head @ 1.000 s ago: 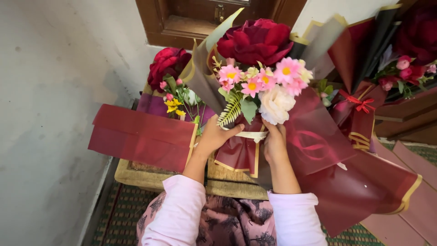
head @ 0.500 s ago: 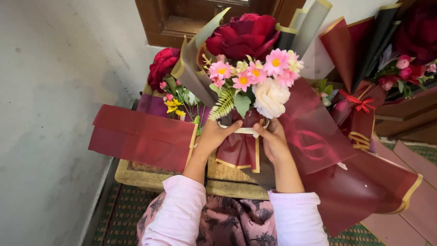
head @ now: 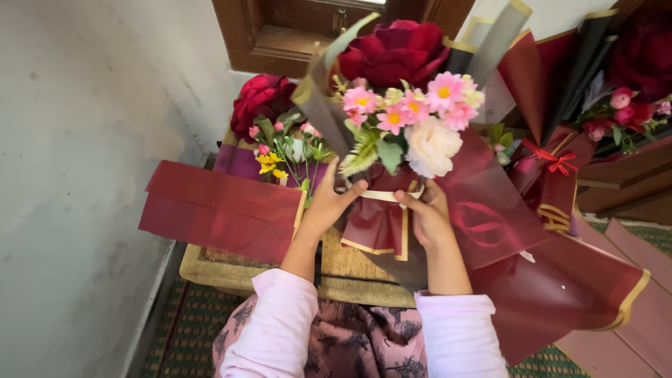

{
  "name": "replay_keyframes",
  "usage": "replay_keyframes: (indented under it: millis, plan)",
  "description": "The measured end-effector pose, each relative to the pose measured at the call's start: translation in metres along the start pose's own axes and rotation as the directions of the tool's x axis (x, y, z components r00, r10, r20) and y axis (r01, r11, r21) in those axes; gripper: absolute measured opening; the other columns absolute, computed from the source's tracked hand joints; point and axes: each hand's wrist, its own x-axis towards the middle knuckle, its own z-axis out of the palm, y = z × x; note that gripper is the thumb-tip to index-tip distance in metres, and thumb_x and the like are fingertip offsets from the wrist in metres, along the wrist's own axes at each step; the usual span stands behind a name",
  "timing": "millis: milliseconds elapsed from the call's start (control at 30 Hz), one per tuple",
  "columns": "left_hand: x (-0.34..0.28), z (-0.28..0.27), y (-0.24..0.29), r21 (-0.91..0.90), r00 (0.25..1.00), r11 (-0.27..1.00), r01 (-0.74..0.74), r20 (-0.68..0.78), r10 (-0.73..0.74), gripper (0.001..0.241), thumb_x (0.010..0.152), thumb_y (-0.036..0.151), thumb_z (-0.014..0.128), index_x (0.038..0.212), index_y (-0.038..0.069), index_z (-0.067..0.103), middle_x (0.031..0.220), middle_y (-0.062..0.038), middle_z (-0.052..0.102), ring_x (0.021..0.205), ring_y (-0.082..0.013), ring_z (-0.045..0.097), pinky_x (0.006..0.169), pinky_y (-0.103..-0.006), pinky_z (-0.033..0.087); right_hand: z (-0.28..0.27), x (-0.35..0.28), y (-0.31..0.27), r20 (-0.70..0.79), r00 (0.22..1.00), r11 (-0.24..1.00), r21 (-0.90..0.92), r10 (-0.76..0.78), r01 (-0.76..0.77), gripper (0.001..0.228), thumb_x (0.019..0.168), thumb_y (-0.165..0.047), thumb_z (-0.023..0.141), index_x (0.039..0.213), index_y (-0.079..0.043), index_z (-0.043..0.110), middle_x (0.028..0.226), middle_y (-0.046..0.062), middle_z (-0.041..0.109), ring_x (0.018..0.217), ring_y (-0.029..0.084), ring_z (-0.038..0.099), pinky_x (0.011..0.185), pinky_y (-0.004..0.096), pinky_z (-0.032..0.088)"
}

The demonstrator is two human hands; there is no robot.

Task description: Wrapping a bouquet of flowers with multiple layers of decorative paper and securing it with ribbons.

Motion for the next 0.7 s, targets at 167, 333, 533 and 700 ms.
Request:
replay_keyframes:
  millis: [167,333,533,700]
  plan:
    - [-0.006,-0.005,0.019,-0.075,0.971,0.981,-0.179,-0.174,0.164,0.079,0.099,0.041,0.062,0.159,0.003,0.028,0.156,-0.029,0.041,0.134,-0.0453,0.052,0.106,-0.0522,0.047,-0.017,0.009,0.004,0.002,1.0,1.0,-0.009,0.025,-0.024,0.055,0.072,0.005,0.084,0.122,0.0,0.064,0.11,0.007,0.071,0.104,0.019,0.069,0.096,0.031,0.052]
    - [-0.009,-0.003,0.022,-0.093,0.959,0.977,-0.194,-0.227,0.169,0.051,0.103,0.039,0.058,0.142,0.007,0.054,0.142,-0.027,0.057,0.125,-0.046,0.06,0.102,-0.0527,0.051,-0.017,0.007,0.006,-0.011,0.999,0.999,-0.019,0.033,-0.033,0.053,0.075,0.002,0.083,0.124,-0.002,0.063,0.113,0.005,0.071,0.106,0.017,0.067,0.098,0.03,0.049]
    - [-0.015,0.015,0.028,0.054,0.988,0.998,0.042,0.146,-0.049,0.11,0.066,0.057,0.087,0.156,0.018,0.037,0.15,-0.024,0.05,0.139,-0.0414,0.048,0.114,-0.0508,0.04,0.011,-0.002,-0.006,0.046,0.996,0.997,-0.005,0.077,-0.077,0.061,0.074,0.005,0.083,0.13,-0.001,0.06,0.122,0.009,0.069,0.117,0.021,0.065,0.106,0.034,0.046]
    - [-0.014,0.016,0.017,0.117,0.997,0.992,0.046,0.05,-0.052,0.093,0.062,0.055,0.091,0.139,0.023,0.051,0.138,-0.015,0.062,0.134,-0.035,0.055,0.109,-0.0471,0.044,0.014,-0.007,-0.008,0.044,0.995,0.995,-0.033,0.094,-0.093,0.065,0.074,0.004,0.082,0.134,-0.002,0.059,0.128,0.009,0.067,0.123,0.022,0.061,0.111,0.036,0.043]
